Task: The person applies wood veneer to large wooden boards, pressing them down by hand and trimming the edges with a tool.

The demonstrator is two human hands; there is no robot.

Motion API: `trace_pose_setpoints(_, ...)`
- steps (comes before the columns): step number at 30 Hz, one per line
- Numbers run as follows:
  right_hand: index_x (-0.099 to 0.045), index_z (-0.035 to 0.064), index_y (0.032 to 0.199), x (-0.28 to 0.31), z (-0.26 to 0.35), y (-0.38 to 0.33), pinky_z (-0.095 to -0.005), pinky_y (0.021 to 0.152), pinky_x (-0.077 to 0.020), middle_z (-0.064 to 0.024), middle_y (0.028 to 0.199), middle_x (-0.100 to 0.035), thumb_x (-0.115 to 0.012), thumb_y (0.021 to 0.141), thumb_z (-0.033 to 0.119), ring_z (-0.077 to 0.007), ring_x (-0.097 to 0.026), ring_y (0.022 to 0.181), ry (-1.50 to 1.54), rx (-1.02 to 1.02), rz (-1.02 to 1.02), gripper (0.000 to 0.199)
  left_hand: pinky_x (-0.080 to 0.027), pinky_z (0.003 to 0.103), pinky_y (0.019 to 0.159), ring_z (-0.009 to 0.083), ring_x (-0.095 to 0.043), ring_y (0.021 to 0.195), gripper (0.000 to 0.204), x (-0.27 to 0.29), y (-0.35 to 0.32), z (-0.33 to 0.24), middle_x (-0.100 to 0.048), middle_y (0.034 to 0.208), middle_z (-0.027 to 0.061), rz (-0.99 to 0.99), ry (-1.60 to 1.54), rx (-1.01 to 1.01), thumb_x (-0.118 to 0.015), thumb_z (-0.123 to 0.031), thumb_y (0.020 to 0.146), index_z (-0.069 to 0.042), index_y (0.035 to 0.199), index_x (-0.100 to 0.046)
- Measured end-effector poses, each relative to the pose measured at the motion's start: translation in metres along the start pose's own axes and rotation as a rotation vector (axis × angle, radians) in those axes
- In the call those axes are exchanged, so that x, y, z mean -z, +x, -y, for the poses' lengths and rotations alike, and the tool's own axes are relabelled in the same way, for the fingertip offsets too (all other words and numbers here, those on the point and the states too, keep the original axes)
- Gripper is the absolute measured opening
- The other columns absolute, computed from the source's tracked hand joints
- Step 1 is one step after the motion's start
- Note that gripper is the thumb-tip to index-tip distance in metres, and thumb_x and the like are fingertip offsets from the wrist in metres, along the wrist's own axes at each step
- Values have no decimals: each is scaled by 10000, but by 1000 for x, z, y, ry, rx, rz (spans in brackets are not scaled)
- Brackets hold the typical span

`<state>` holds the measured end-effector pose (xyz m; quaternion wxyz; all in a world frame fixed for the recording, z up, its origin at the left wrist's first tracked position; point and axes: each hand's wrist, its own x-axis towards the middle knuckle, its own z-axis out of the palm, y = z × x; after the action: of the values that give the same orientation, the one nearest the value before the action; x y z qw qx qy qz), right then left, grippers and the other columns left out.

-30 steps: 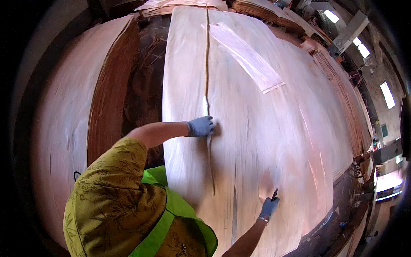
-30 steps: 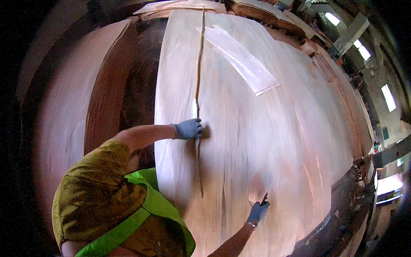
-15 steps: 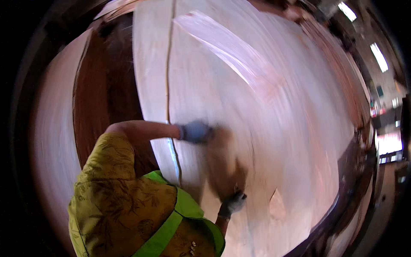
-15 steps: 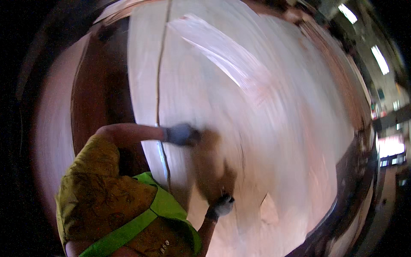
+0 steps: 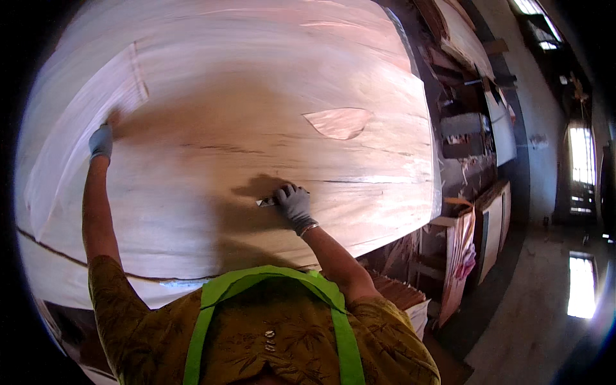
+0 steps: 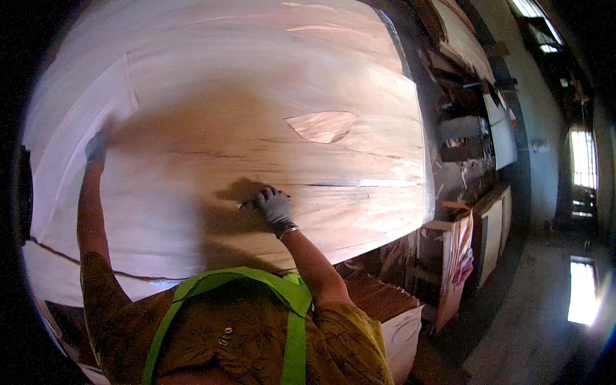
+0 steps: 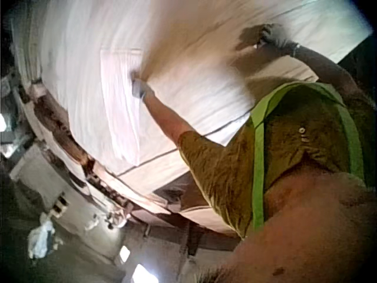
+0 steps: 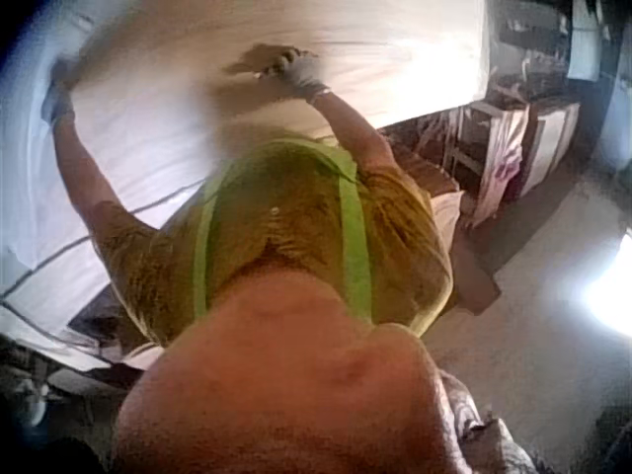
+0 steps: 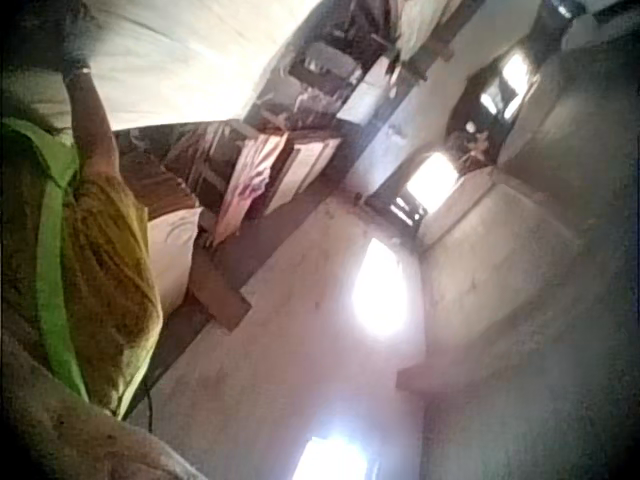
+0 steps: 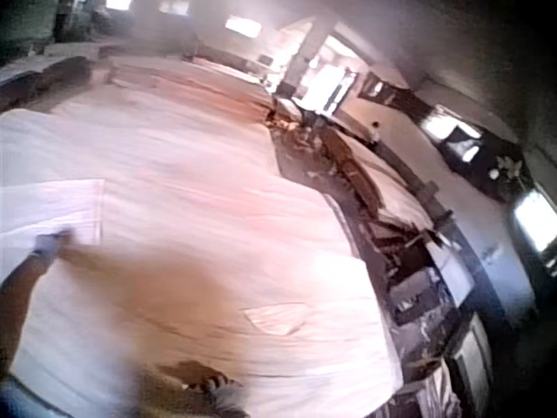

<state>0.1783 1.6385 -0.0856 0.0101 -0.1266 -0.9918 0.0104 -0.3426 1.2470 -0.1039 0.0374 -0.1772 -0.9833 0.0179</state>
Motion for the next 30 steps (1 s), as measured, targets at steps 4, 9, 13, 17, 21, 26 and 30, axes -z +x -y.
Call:
trace_pose_setpoints(4,-558,168,900,9,-2,-1,-400,645,-432,-54,963,-564,-542,746,248,-252,-558,850,104,76,-81,174,-491,417,767,340,-615,859,327,22,3,-23,-617,991,169,168,153,20,-327,-237,922,-88,1119,-541)
trace_pose_setpoints(9,-578,152,877,22,5,-5,-427,656,-443,-85,892,-577,-586,725,244,-293,-564,803,248,33,-201,178,-484,389,743,292,-605,839,290,54,-15,-48,-611,942,142,-9,-153,-162,-372,-266,900,-107,1057,-556)
trace_pose_setpoints(13,-573,127,830,29,14,-15,-434,652,-432,-94,841,-576,-623,701,183,-303,-562,790,225,43,-105,149,-475,386,708,265,-595,789,270,59,-32,-78,-608,876,116,-185,-174,-150,-409,-314,878,-129,972,-581)
trace_pose_setpoints(17,-528,122,854,21,16,-18,-444,633,-405,-105,846,-562,-585,723,210,-308,-547,804,147,81,-215,168,-465,383,672,237,-585,739,266,47,-7,-109,-606,810,90,-312,-475,-51,-447,-361,855,-151,887,-607)
trace_pose_setpoints(21,-516,122,859,8,12,-25,-434,615,-396,-109,867,-557,-591,718,233,-304,-541,797,88,47,-148,195,-478,419,606,271,-623,761,141,42,8,-106,-628,869,75,-42,80,-142,-465,-136,784,-124,843,-592)
trace_pose_setpoints(26,-508,109,849,1,10,-26,-437,639,-394,-114,866,-551,-583,722,215,-307,-531,802,107,52,-186,182,-457,421,638,264,-619,785,249,60,-2,-110,-641,878,84,-183,72,-147,-438,-264,845,-135,851,-652)
trace_pose_setpoints(30,-511,103,845,7,12,-24,-446,645,-402,-111,859,-557,-586,723,205,-310,-535,785,116,51,-208,176,-449,407,626,257,-604,736,202,97,-41,-127,-610,789,65,-331,90,-139,-458,-250,841,-149,797,-628)
